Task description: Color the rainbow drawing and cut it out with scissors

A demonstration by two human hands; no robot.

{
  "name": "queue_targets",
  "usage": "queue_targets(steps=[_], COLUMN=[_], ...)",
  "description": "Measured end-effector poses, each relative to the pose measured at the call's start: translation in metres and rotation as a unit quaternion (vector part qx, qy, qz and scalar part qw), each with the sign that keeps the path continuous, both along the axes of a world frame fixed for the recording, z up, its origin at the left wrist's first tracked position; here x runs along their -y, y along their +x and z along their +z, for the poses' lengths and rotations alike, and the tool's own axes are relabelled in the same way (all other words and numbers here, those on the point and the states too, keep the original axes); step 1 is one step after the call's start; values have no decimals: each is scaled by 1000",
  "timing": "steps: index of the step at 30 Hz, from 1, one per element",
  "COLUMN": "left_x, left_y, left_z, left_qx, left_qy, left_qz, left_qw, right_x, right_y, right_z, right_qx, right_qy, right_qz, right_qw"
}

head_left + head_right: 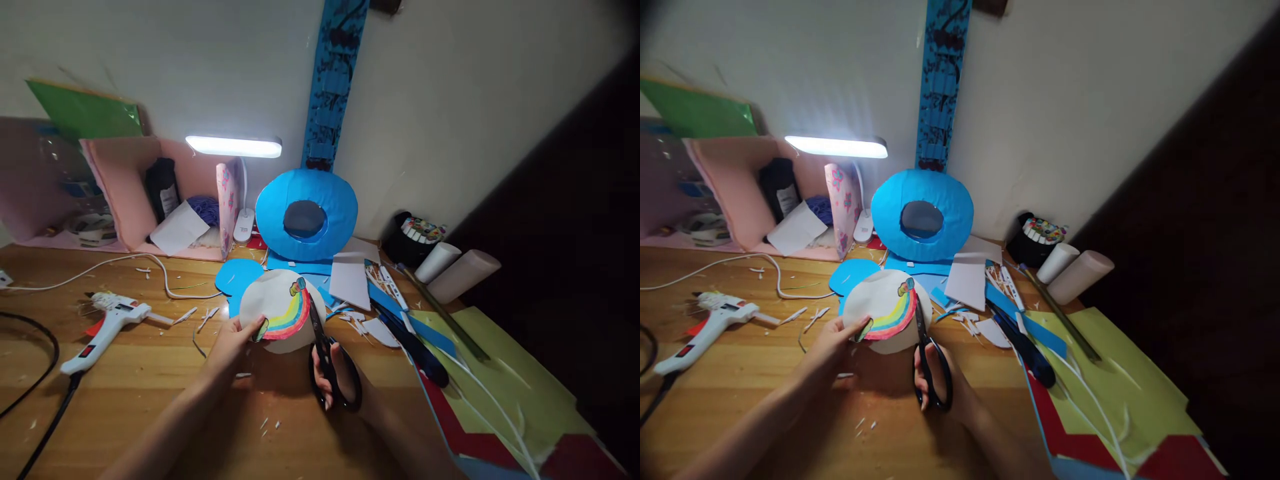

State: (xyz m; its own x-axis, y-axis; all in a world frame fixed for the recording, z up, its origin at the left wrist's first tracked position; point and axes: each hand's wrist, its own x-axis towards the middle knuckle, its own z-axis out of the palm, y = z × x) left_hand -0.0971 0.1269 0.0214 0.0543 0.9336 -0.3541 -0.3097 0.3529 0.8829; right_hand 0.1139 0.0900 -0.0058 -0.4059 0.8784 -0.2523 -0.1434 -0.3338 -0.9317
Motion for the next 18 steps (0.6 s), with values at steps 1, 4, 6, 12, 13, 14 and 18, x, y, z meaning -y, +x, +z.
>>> queue_targets(steps=[1,4,6,12,13,14,18], left_x=[1,5,7,6,5,5,4], left_y=[0,1,3,4,3,3,1], left_z=[1,6,10,14,14,13,13], left_qx=[-4,-14,-18,-32,-33,-34,-36], left_qy=[-3,-10,-12,-19,-19,-18,-15], left_qz=[-4,-20,-25,-28,-28,-29,-34], left_qw=[1000,1000,999,999,999,999,999], right_x=[0,0,-2,-3,-2,-1,2], right_y=[-1,-5,-6,-5,-4,-3,0], right_z=[-1,-3,-1,8,8,7,-1], right_qx=[-8,-39,-49,-23,-14,-4,34], right_qy=[-9,-35,-36,-37,-36,-32,-10], right_qz=[-2,-23,-31,-26,-25,-27,-30], right_qw=[1000,998,998,999,999,999,999])
